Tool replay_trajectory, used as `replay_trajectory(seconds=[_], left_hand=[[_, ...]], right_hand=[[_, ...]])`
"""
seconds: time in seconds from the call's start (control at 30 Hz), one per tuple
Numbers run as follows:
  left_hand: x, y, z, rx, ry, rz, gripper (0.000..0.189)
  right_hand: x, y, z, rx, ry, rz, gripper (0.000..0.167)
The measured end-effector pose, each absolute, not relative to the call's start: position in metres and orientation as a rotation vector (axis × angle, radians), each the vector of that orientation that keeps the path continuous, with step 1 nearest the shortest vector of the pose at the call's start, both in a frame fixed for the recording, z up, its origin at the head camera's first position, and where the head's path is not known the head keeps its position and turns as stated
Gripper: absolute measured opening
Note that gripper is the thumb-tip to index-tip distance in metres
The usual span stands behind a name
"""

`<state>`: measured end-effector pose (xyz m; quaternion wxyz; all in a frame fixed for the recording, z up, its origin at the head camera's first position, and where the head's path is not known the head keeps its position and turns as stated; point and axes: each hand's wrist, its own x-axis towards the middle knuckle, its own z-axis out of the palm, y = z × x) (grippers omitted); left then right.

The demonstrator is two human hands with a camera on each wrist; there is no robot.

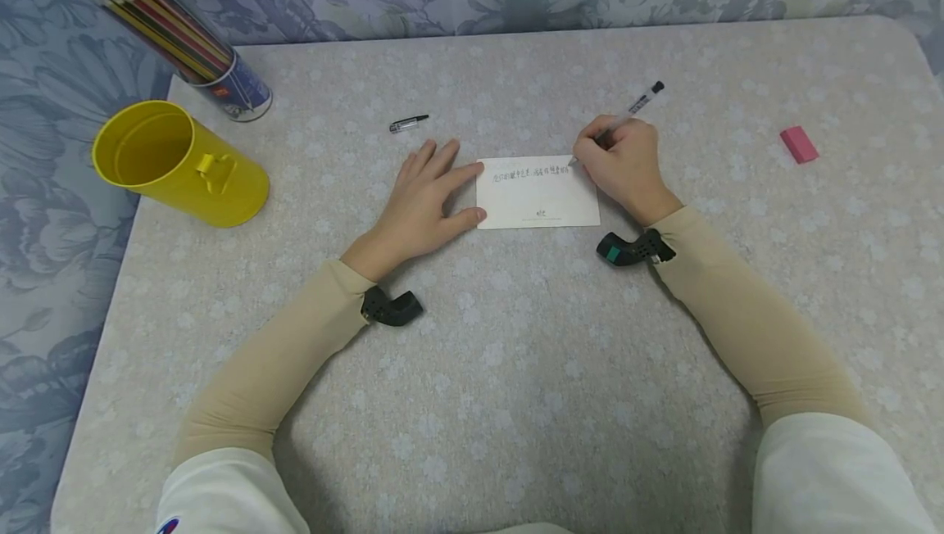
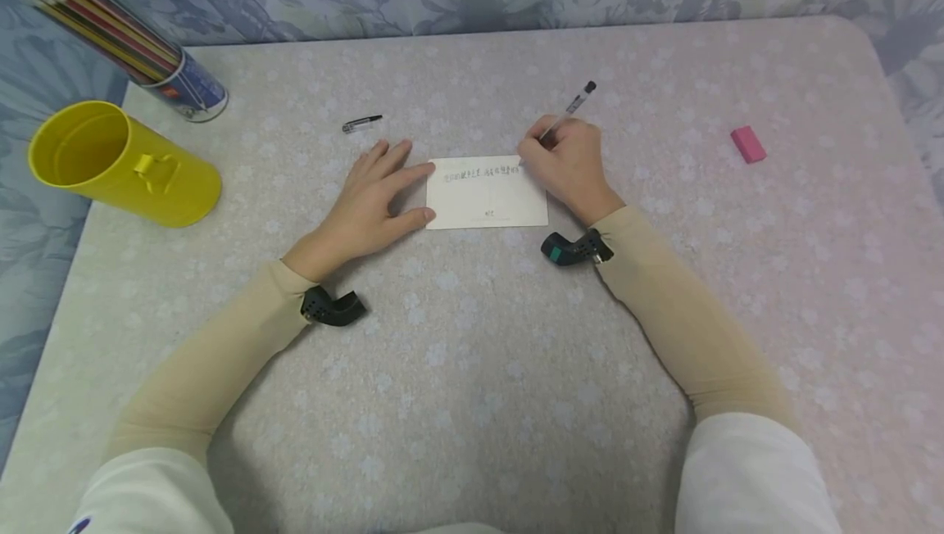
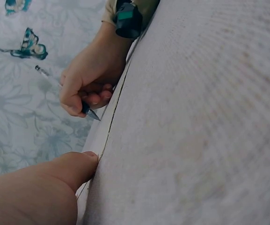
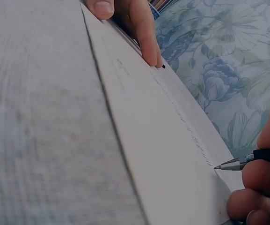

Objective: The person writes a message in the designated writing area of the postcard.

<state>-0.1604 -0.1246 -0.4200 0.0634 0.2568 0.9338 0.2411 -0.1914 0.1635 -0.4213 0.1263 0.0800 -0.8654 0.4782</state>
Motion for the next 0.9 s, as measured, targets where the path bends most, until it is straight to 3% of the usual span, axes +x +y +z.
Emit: replay_trajectory(seconds=[0.9], left_hand=[[-0.1607, -0.1238, -0.4202, 0.778, 2.822, 0.720, 0.063]], right_hand=[[-0.1898, 0.1614, -0.4187, 0.199, -2.507, 1.419, 0.022]])
